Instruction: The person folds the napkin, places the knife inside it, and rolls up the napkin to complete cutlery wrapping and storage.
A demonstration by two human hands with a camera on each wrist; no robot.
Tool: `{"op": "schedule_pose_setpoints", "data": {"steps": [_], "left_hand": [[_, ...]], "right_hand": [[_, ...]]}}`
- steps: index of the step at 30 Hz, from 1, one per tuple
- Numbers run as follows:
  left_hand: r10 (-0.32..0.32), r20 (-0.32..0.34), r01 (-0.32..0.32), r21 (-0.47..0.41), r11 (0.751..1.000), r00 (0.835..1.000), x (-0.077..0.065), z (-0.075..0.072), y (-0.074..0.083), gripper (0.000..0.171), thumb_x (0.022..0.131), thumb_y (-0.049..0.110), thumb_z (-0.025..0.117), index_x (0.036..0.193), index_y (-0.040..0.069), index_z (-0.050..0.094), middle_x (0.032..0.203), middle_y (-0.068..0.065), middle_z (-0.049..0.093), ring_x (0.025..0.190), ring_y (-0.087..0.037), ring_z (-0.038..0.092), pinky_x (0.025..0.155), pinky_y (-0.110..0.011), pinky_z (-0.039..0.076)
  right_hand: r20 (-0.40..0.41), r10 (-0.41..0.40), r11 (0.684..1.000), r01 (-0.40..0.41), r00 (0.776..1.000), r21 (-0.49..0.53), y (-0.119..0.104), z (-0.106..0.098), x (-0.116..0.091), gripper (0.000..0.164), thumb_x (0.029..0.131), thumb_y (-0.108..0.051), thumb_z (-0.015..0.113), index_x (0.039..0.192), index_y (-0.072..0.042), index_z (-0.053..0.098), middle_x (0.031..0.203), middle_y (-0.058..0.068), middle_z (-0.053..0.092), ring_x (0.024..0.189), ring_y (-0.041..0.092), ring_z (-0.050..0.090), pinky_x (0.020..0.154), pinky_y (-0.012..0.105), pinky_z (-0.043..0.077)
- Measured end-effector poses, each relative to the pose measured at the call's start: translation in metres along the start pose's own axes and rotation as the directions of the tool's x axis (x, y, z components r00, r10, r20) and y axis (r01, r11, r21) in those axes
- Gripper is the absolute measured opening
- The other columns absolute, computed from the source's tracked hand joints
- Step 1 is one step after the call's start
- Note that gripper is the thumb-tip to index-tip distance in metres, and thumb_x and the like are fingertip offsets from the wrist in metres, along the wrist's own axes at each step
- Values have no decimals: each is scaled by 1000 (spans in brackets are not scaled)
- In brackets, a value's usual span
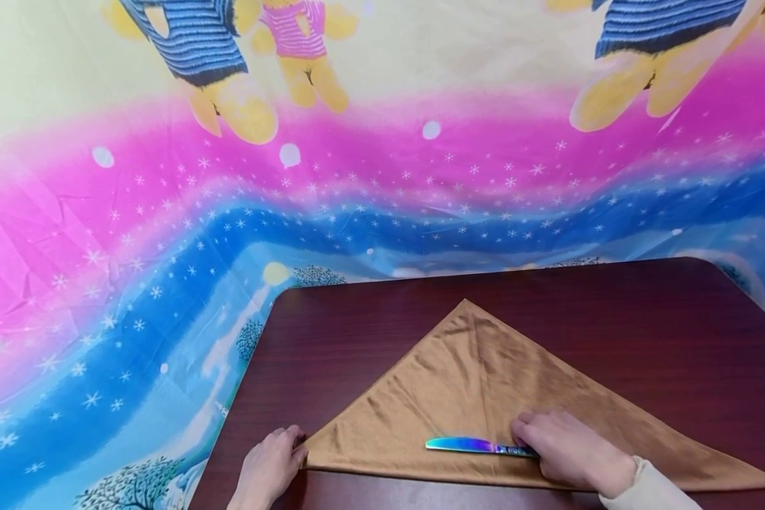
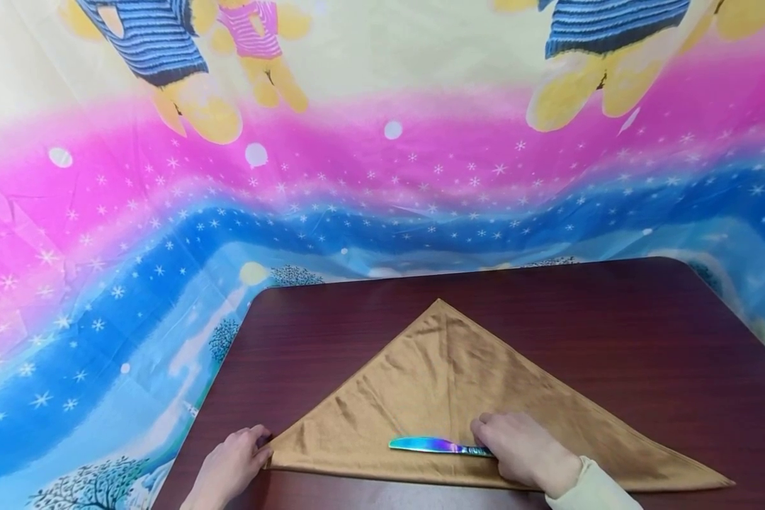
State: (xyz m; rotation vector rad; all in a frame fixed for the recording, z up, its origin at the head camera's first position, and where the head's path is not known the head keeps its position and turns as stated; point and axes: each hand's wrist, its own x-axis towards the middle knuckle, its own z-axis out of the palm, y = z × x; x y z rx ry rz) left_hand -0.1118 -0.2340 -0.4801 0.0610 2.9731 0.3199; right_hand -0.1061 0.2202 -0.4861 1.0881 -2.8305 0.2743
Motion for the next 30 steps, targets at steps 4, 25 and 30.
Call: {"op": "schedule_pose_setpoints", "data": {"steps": [4,25,30], "left_hand": [[1,-9,-1,3,1000,1000,0,0,0,10,83,16,72,92,17,67,78,3,63,69,-19,62,57,-40,48],[-4,6,4,4,1000,1000,0,-1,1,12,83,18,72,95,16,67,81,1,65,71,-21,64,58,-41,49],[-9,17,9,-8,1000,1000,0,-1,1,11,84,17,71,94,16,67,81,1,65,71,-21,63,58,-41,49]], "right_hand": [[-4,-12,1000,12,1000,-21,-3,1,1,41,57,5,68,69,-26,44,68,-18,41,57,4,44,49,25,32],[-34,-46,995,43,998,-92,-9,7,-1,39,57,2,74,69,-24,48,68,-13,42,59,12,49,48,26,33],[-13,-39,996,38,999,-80,-10,5,-1,37,60,1,74,70,-25,50,68,-13,42,60,10,49,49,26,33]]}}
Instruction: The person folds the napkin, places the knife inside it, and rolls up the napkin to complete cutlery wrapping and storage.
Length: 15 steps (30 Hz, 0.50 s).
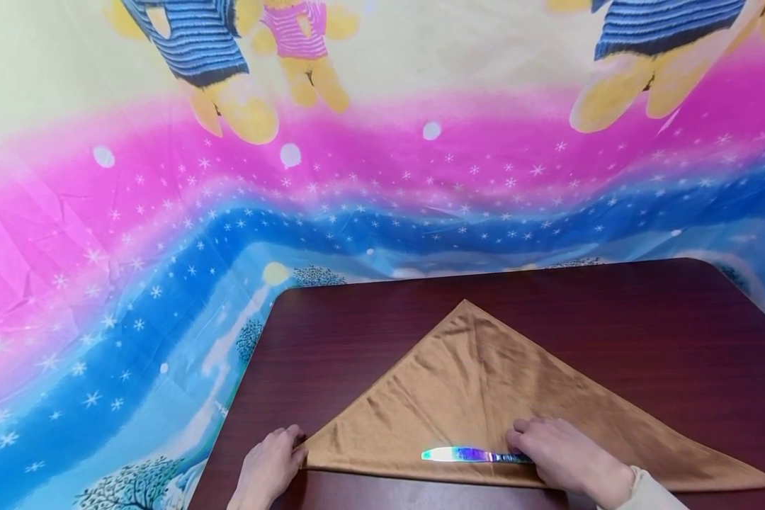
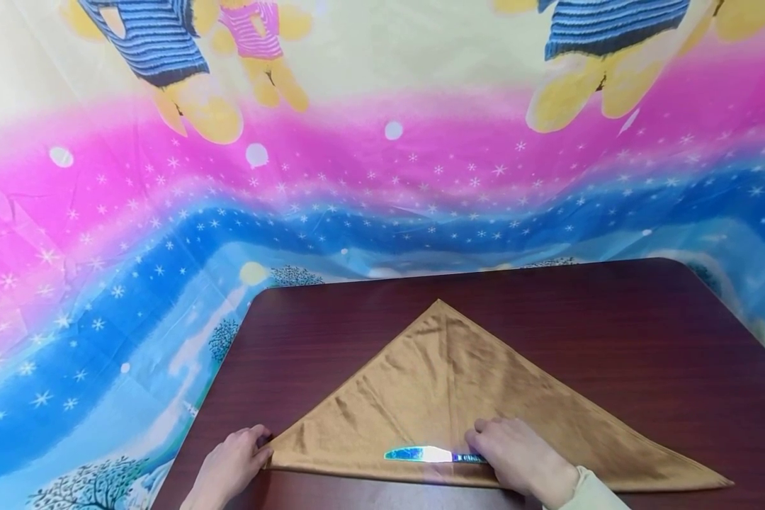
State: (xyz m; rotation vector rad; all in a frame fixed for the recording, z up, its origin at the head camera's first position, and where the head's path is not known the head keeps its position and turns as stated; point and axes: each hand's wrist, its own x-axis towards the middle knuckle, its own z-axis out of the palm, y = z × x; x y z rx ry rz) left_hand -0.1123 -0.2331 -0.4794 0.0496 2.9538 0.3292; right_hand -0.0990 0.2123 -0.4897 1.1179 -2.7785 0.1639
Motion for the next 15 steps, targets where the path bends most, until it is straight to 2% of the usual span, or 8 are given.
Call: {"op": "schedule_pose_setpoints", "data": {"steps": [8,15], "left_hand": [[-12,5,12,0,1000,1000,0,-1,1,12,84,18,72,94,16,67,81,1,65,71,-20,64,59,-41,49],[-21,22,20,6,1000,1000,0,0,2,12,84,18,71,95,15,67,82,0,65,71,-21,64,59,-42,49]], "right_hand": [[18,-5,1000,5,1000,30,0,0,-2,34,63,1,72,71,-25,51,69,-13,43,60,8,47,49,25,32],[-110,-42,999,41,993,-15,-1,3,-4,34,64,1,69,69,-25,48,67,-14,38,56,5,41,47,22,30]]}}
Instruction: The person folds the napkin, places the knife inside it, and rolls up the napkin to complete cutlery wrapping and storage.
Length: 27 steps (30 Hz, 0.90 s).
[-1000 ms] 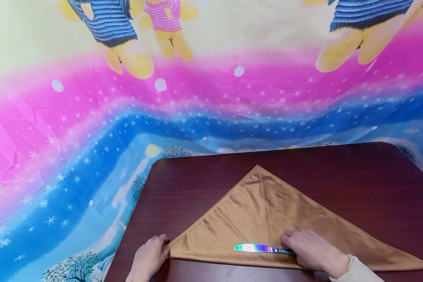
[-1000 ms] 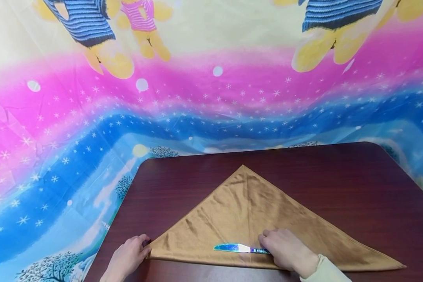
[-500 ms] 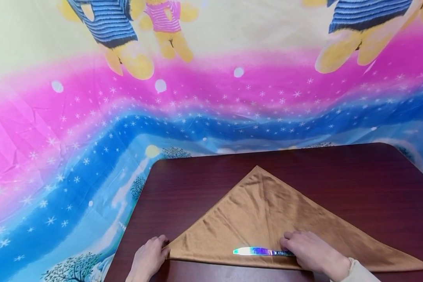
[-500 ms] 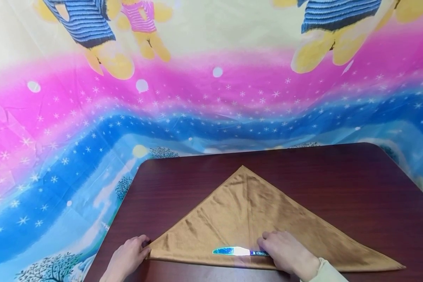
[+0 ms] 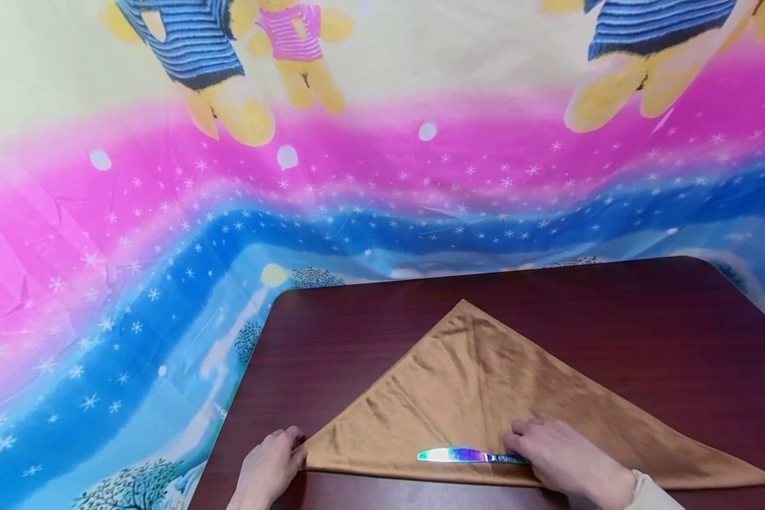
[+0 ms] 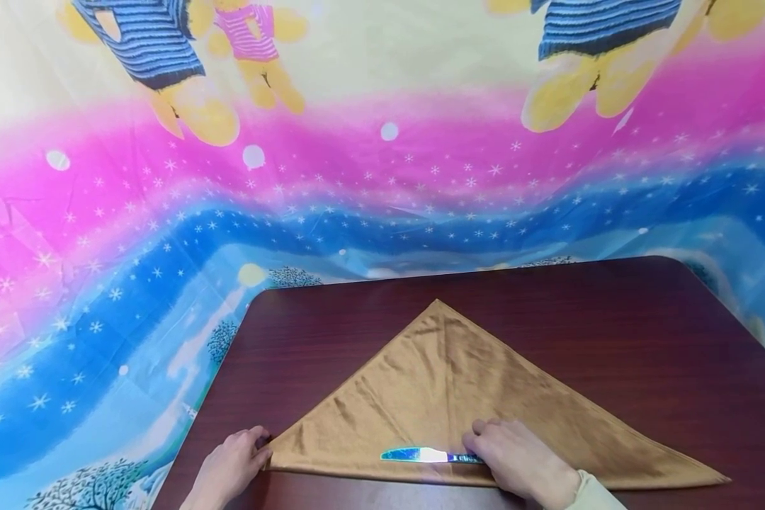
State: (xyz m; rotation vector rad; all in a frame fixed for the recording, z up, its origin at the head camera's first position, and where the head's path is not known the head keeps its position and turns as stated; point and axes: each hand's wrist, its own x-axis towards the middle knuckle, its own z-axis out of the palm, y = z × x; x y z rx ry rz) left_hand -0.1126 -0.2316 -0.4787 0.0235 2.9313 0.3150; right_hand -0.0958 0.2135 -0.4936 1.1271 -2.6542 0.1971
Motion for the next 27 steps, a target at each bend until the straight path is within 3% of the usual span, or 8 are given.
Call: {"op": "schedule_pose_setpoints", "data": {"steps": [5,27], "left_hand": [[-11,12,12,-6,1000,1000,0,0,0,11,84,17,71,95,15,67,82,0,65,71,-20,63,59,-42,50],[-12,23,12,-6,1000,1000,0,-2,1,13,84,16,71,96,15,68,82,1,65,69,-18,62,57,-40,48]], "right_hand": [[-46,-12,1000,11,999,-11,-1,1,0,35,63,3,67,67,-25,47,66,-15,36,55,2,37,48,21,29],[11,13,1000,-13,1000,12,-5,-1,1,32,68,0,68,69,-27,52,67,-15,37,57,3,39,49,22,30]]}}
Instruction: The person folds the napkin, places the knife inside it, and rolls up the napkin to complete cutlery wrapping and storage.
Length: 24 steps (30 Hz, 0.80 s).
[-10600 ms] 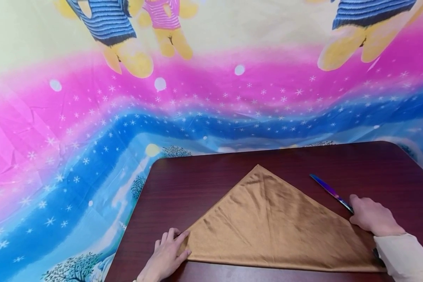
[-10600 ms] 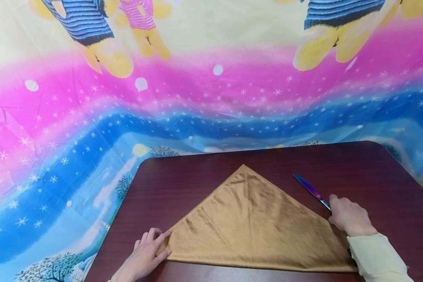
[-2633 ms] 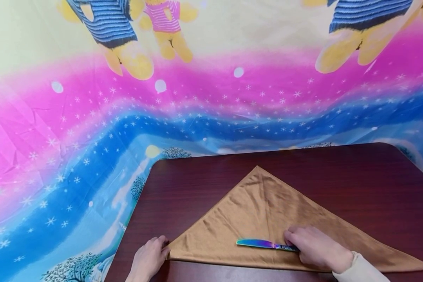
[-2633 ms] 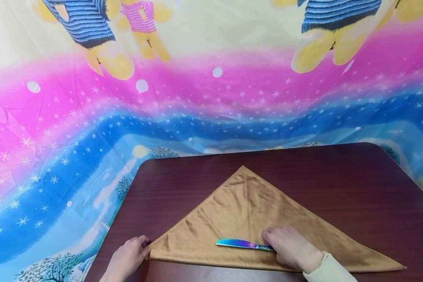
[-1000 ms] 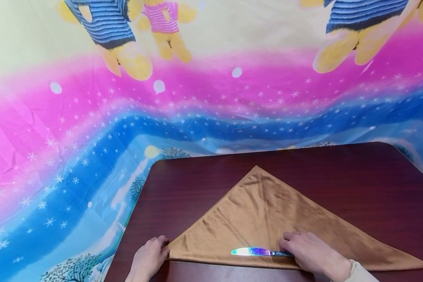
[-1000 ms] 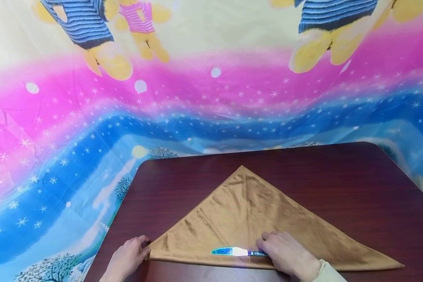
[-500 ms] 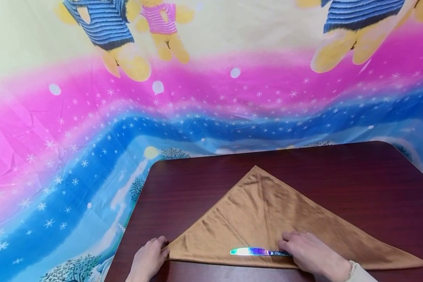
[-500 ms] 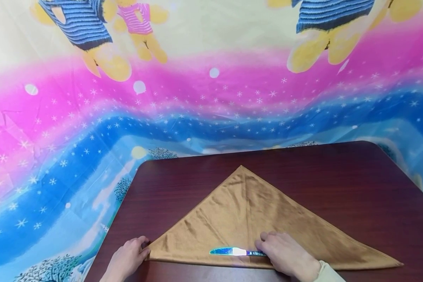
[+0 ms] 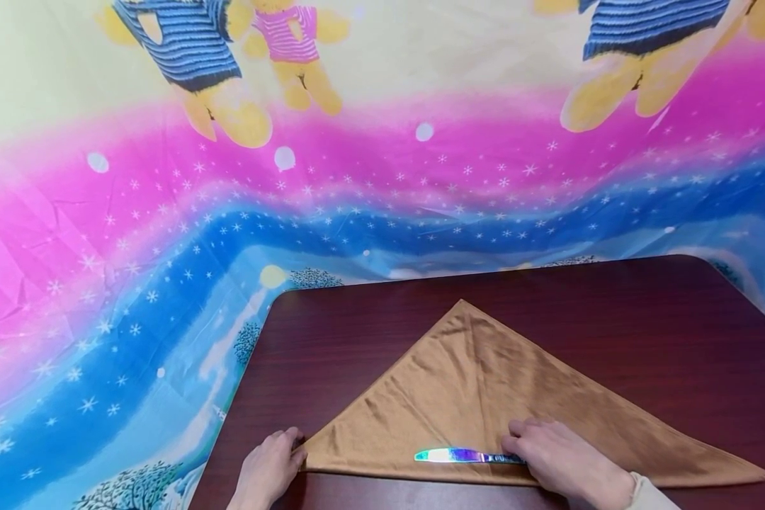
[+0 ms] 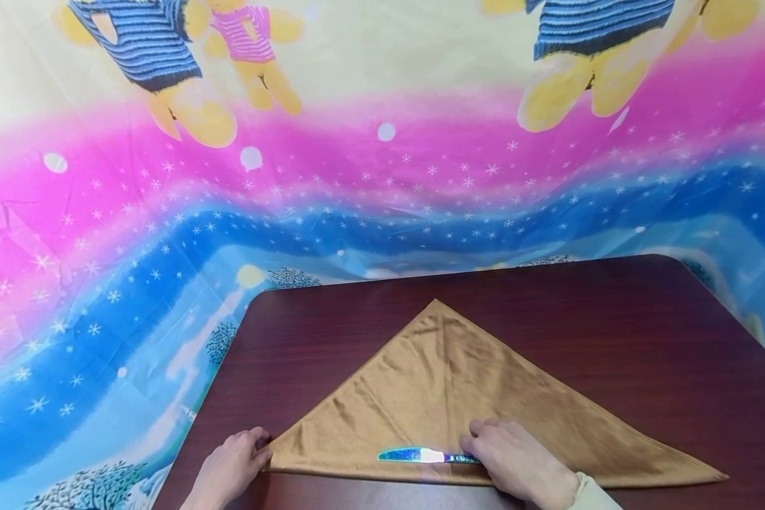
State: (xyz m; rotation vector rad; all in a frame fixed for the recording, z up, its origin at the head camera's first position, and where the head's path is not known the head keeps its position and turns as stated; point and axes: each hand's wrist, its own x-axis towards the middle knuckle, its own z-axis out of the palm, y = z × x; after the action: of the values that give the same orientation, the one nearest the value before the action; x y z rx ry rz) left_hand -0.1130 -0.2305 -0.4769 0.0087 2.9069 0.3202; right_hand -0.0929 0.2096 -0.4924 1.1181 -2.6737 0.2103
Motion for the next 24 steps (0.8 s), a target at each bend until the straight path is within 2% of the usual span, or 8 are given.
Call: {"op": "schedule_pose_setpoints", "data": {"steps": [5,12,24], "left_hand": [[4,-9,-4,4,1000,1000,0,0,0,13,83,17,72,95,16,67,82,0,65,69,-19,63,58,-41,49],[21,-29,-21,9,1000,999,0,0,0,13,83,17,72,95,15,67,81,0,65,69,-20,62,58,-41,48],[62,-67,-60,39,997,996,-1,1,0,17,80,16,74,96,14,67,84,-2,66,74,-24,65,60,-43,49]], "right_hand": [[26,11,1000,-11,1000,4,-1,0,1,30,71,-2,67,69,-28,53,67,-16,37,58,3,39,50,23,30],[-40,-17,1000,17,999,-17,-1,1,-1,32,66,-1,69,68,-28,52,66,-15,37,57,3,40,48,21,29],[-57,-21,999,20,998,-26,0,2,-2,32,67,-3,71,69,-29,51,66,-15,38,55,4,41,47,21,28]]}}
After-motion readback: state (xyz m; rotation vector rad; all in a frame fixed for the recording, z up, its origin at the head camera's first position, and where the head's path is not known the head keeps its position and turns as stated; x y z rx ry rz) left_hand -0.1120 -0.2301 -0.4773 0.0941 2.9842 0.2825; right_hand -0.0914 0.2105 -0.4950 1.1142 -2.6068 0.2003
